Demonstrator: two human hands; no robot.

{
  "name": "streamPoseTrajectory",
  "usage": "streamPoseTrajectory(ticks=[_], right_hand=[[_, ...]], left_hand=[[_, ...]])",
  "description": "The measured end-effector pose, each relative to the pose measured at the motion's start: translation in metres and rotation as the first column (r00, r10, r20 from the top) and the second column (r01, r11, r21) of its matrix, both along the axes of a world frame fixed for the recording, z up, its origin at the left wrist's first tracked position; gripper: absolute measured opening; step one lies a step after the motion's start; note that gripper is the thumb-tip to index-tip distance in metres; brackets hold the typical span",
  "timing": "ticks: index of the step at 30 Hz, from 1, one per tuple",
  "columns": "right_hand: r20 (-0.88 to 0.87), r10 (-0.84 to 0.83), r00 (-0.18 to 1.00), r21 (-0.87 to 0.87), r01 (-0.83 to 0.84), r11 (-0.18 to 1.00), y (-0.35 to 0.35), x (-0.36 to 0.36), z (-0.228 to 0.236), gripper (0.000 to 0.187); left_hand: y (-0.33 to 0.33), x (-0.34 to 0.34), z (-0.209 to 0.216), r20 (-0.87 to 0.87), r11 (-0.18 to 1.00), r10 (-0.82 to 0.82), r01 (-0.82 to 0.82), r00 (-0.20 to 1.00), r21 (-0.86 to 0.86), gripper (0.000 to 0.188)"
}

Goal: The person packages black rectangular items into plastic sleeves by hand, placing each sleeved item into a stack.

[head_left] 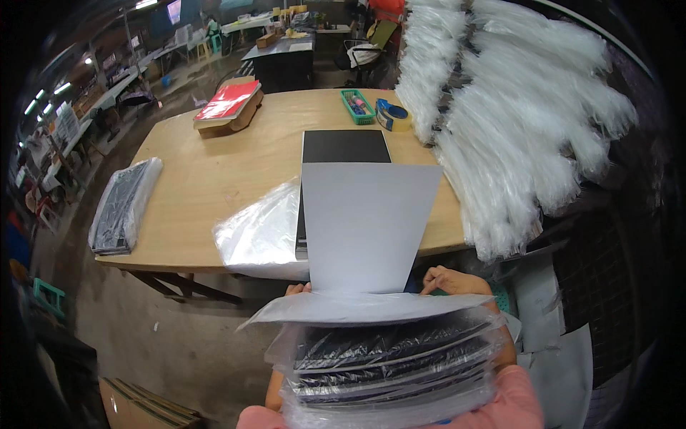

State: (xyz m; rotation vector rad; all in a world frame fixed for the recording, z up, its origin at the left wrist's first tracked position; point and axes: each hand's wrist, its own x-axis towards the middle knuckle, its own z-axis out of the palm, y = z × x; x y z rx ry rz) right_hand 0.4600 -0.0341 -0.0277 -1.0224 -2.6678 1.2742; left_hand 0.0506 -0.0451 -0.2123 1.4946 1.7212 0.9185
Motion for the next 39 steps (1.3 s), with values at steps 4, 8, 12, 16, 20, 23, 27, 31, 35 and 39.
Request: streamPoseTrajectory(ticks=[4,8,12,16,20,23,27,31,35,39], right_hand=[[-0.05,-0.018,0.999,-0.057,0.015,0.998,-0.017,-0.024,0.005,0.045],[-0.364,-0.567,0.739,-0.645,0.238,0.726,-0.021,-0.022,-0.027,0.022],[-0.256,-0.695,0.672,-0.744,0.321,0.585,-0.008,-0.024,-0.039,0.021],[-0.19,-0.634,0.749,-0.573,0.44,0.691,0.014,0.009,-0.143,0.026],[-0.041,-0.594,0.804,-0.217,0.573,0.791,0.015,0.042,-0.204,0.025],[0.019,-0.491,0.871,0.24,0.473,0.848,0.009,0.053,-0.209,0.026],[0.061,-0.363,0.93,0.048,0.36,0.932,0.032,0.019,-0.078,0.024],[-0.409,-0.455,0.791,-0.165,0.426,0.889,0.025,-0.035,0.08,0.024],[-0.777,-0.223,0.589,0.147,0.513,0.845,0.024,-0.108,0.137,0.068],[-0.875,-0.317,0.367,-0.092,0.515,0.852,0.048,-0.139,0.123,0.058]], left_hand=[[-0.002,0.008,-0.002,-0.113,1.0,-0.007,0.007,0.994,-0.004,0.042],[-0.001,0.015,-0.001,-0.14,0.999,0.029,-0.024,0.99,0.037,0.042],[0.011,-0.005,-0.032,0.064,0.994,-0.047,0.053,0.997,-0.092,0.045],[0.017,-0.005,-0.065,0.095,0.977,0.094,-0.073,0.991,-0.201,0.054],[0.01,-0.011,-0.025,-0.059,0.965,-0.037,0.02,0.998,-0.261,0.052],[0.008,-0.036,0.042,-0.025,0.942,-0.157,0.142,0.987,-0.304,0.051],[0.017,-0.045,0.197,0.533,0.947,-0.307,0.194,0.788,0.258,0.053],[0.068,0.018,0.315,0.888,0.843,-0.445,0.282,-0.116,0.459,0.058],[0.112,0.072,0.328,0.824,0.778,-0.348,0.352,-0.447,0.52,0.057],[0.122,0.092,0.317,0.871,0.8,-0.36,0.369,-0.335,0.473,0.059]])
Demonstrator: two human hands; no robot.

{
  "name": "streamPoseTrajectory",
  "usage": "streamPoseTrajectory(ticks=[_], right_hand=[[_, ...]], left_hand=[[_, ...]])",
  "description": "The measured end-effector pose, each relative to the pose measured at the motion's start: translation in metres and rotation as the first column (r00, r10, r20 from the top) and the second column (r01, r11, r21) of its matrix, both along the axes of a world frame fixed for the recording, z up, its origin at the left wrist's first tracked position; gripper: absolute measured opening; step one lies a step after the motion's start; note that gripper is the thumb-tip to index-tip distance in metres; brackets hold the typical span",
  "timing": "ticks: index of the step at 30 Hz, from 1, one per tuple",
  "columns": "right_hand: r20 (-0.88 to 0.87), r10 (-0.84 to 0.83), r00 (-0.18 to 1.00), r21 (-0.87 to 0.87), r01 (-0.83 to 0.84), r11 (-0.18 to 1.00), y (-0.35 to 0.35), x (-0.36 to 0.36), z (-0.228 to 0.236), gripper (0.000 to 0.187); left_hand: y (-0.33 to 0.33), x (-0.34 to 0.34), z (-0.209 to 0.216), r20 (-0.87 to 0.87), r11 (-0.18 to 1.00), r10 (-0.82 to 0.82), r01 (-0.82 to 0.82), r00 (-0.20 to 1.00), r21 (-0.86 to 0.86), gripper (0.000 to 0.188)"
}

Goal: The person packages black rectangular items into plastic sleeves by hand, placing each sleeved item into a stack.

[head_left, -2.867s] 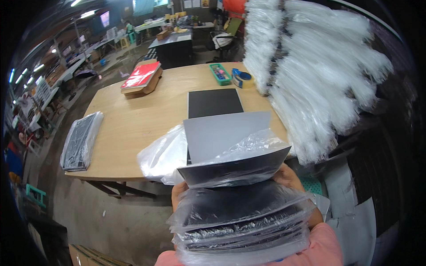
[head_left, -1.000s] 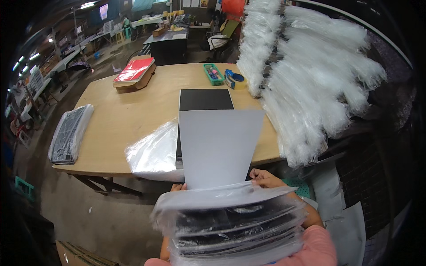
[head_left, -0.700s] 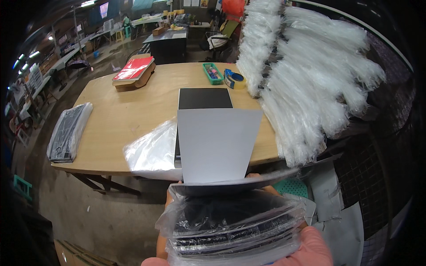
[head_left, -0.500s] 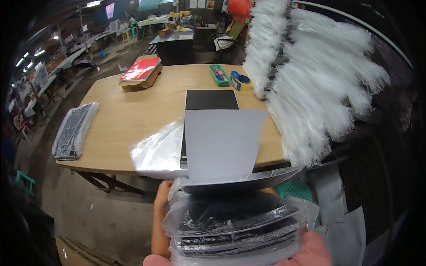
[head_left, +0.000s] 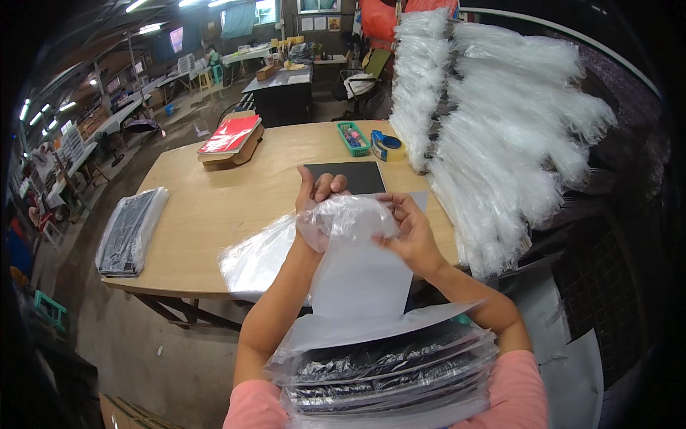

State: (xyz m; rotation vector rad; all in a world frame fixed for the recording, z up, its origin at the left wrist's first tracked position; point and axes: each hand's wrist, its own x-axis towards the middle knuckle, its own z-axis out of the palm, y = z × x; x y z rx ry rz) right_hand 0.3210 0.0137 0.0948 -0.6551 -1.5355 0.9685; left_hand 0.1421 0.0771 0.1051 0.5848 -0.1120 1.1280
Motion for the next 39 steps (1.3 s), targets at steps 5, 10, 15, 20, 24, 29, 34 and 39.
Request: streamPoseTrajectory(ticks=[5,10,15,20,24,29,34,39], right_hand=[[0.108,-0.181,0.977,-0.212,0.201,0.956,0.017,0.046,0.027,0.012],[0.456,-0.225,0.861,-0.056,0.28,0.958,0.017,0.046,0.025,0.005],[0.212,-0.226,0.951,0.276,0.164,0.947,0.03,0.058,0.039,0.006],[-0.102,-0.127,0.987,-0.171,0.109,0.979,0.026,0.049,0.061,0.008],[0.183,-0.23,0.956,0.248,0.181,0.951,0.034,0.029,0.043,0.009],[0.571,0.171,0.803,-0.241,-0.035,0.97,0.007,0.05,0.028,0.018],[0.586,-0.023,0.81,-0.069,0.078,0.995,-0.002,0.085,0.034,0.016],[0.621,-0.052,0.782,0.112,-0.023,0.993,-0.015,0.029,0.057,0.029]], left_hand=[[-0.001,-0.048,-0.021,-0.546,0.548,0.826,-0.034,-0.139,0.836,0.051],[-0.068,0.005,0.027,-0.05,0.033,0.991,-0.14,-0.125,0.99,0.022],[-0.028,-0.013,0.022,-0.619,0.754,0.638,-0.209,0.458,0.623,0.013],[-0.003,-0.028,0.017,-0.624,0.836,0.527,-0.221,0.576,0.502,0.012],[-0.02,-0.024,0.039,-0.668,0.784,0.621,-0.323,0.41,0.53,0.016],[-0.021,-0.127,0.025,-0.485,0.316,0.864,-0.604,-0.135,0.732,0.021],[-0.119,-0.154,0.041,-0.139,0.169,0.744,-0.017,-0.653,0.986,0.068],[-0.08,-0.002,0.033,-0.281,0.273,0.957,0.102,0.075,0.957,0.067]])
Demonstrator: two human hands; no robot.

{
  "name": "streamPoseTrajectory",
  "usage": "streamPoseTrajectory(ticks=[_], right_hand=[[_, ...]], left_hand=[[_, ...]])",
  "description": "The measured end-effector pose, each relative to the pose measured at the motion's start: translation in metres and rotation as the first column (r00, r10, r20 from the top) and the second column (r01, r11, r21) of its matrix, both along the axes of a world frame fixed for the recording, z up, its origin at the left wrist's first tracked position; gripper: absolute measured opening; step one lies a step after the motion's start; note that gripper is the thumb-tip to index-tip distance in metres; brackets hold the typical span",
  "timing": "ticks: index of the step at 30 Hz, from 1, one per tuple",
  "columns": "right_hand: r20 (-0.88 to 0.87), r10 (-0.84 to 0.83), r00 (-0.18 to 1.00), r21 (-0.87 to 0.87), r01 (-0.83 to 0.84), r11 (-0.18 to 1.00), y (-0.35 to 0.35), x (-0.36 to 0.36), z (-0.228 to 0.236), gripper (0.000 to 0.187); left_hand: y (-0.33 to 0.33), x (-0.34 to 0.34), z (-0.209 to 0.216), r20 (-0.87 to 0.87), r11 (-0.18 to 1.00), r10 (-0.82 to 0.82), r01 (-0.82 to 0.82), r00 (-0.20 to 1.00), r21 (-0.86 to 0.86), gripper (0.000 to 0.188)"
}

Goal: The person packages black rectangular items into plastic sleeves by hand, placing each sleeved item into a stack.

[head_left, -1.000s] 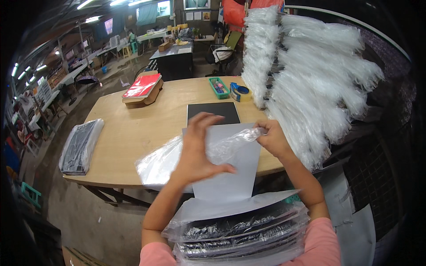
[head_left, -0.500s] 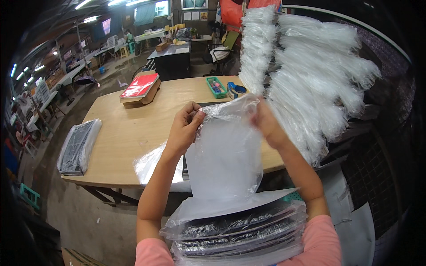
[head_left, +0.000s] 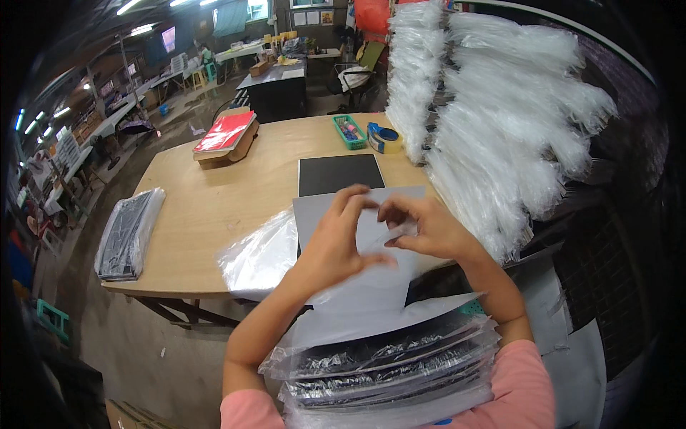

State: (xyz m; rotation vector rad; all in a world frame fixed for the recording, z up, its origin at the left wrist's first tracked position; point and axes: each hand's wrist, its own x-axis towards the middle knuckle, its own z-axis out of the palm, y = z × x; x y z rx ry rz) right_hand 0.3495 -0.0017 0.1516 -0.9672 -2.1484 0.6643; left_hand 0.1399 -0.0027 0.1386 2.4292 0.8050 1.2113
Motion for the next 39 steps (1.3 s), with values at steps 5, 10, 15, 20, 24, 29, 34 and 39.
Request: streamPoseTrajectory(ticks=[5,10,15,20,24,29,34,39], right_hand=[[-0.349,-0.184,0.919,-0.223,0.11,0.969,0.01,0.019,-0.02,0.019],[-0.305,-0.214,0.928,0.106,0.257,0.961,0.001,-0.007,-0.019,0.009],[-0.431,-0.295,0.853,0.24,0.423,0.873,0.004,-0.01,-0.028,0.009],[-0.544,-0.227,0.808,0.209,0.393,0.895,0.007,-0.02,-0.021,0.009],[-0.385,-0.111,0.916,-0.088,0.084,0.993,0.007,-0.017,-0.021,0.011],[-0.395,-0.235,0.888,0.053,0.278,0.959,0.002,-0.02,-0.024,0.008],[-0.537,-0.088,0.839,0.344,0.313,0.885,0.016,-0.03,-0.028,0.007],[-0.653,-0.021,0.757,-0.489,-0.401,0.775,-0.004,-0.018,-0.027,0.01]], left_hand=[[0.03,-0.016,-0.034,0.411,0.727,-0.053,0.317,0.91,-0.609,0.022],[0.03,0.013,-0.03,0.47,0.917,-0.051,0.228,0.881,-0.329,0.026],[0.031,0.009,-0.024,0.53,0.864,0.078,0.208,0.845,-0.458,0.026],[0.029,-0.002,-0.031,0.507,0.866,0.074,0.197,0.859,-0.46,0.033],[0.017,0.008,-0.02,0.66,0.964,0.041,0.143,0.75,-0.223,0.039],[0.016,-0.003,-0.019,0.645,0.81,0.086,0.324,0.759,-0.489,0.035],[0.029,-0.011,-0.041,0.512,0.902,0.089,0.149,0.854,-0.405,0.038],[0.021,-0.008,-0.038,0.811,0.699,-0.027,0.59,0.585,-0.403,0.024]])
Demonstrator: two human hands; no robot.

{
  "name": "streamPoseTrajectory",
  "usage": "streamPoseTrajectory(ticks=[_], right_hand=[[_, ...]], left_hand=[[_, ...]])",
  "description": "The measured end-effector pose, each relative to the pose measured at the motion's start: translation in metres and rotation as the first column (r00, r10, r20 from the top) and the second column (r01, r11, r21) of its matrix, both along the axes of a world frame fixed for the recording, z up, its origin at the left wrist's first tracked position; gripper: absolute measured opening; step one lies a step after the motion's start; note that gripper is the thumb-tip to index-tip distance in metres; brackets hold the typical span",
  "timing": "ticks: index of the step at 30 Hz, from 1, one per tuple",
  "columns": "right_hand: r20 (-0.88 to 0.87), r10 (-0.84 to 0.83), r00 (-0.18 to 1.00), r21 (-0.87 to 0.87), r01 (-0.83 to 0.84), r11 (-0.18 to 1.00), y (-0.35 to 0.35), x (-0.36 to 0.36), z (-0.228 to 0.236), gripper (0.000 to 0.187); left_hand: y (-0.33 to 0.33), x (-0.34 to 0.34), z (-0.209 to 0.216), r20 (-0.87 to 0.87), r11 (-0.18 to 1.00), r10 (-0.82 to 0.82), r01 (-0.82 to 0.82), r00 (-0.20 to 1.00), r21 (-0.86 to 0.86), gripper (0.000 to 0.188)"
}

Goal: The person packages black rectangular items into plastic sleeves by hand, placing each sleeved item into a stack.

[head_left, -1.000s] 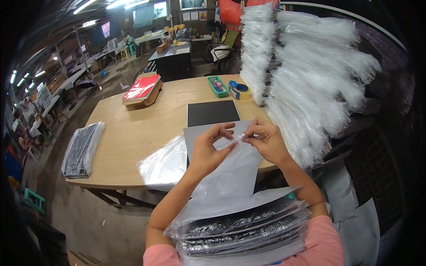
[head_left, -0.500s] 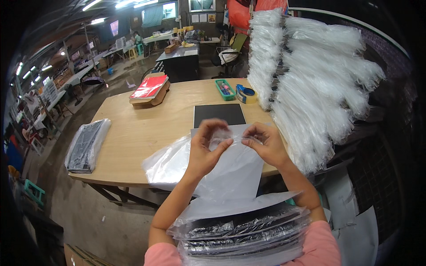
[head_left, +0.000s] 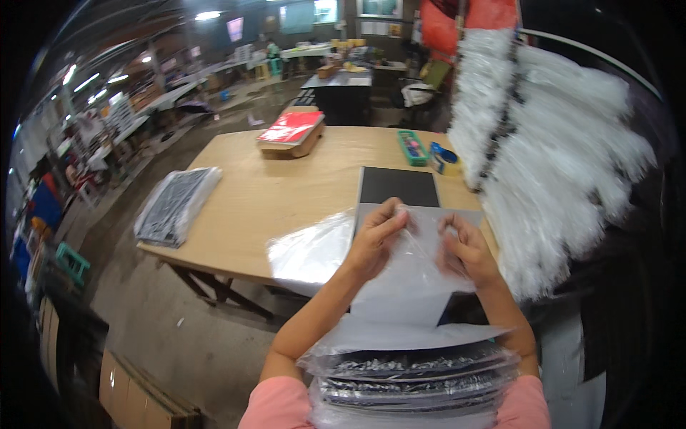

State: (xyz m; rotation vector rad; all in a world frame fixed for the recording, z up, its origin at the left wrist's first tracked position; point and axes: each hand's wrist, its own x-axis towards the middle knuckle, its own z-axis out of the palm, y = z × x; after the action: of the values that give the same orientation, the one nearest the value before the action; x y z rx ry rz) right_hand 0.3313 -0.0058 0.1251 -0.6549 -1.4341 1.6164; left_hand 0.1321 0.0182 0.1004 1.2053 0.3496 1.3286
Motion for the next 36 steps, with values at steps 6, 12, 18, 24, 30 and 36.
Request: streamPoseTrajectory(ticks=[6,12,18,24,30,36], right_hand=[[-0.142,0.058,0.988,0.032,-0.054,0.998,-0.013,0.018,-0.006,0.022],[0.009,0.451,0.892,-0.015,-0.451,0.892,-0.007,0.056,-0.021,0.025],[0.018,0.403,0.915,-0.105,-0.399,0.911,-0.012,0.053,-0.043,0.027],[-0.058,0.412,0.909,-0.203,-0.415,0.887,0.001,0.051,-0.059,0.03],[-0.184,0.458,0.87,-0.337,-0.494,0.802,0.002,0.076,-0.103,0.034],[0.017,-0.487,0.874,-0.146,0.483,0.863,-0.017,0.093,-0.099,0.023]], left_hand=[[0.0,-0.015,-0.066,-0.442,0.879,-0.428,0.477,0.788,0.001,0.033],[-0.016,-0.027,-0.087,0.192,0.807,-0.588,0.557,0.786,0.194,0.031],[0.004,-0.037,-0.042,0.196,0.582,-0.813,0.76,0.548,0.29,0.02],[-0.003,-0.045,-0.069,-0.182,0.62,-0.771,0.785,0.611,0.009,0.027],[0.014,-0.05,-0.022,0.699,0.589,-0.678,0.735,0.225,0.335,0.044],[0.022,-0.1,-0.055,-0.263,0.991,-0.104,0.123,0.959,0.058,0.028]])
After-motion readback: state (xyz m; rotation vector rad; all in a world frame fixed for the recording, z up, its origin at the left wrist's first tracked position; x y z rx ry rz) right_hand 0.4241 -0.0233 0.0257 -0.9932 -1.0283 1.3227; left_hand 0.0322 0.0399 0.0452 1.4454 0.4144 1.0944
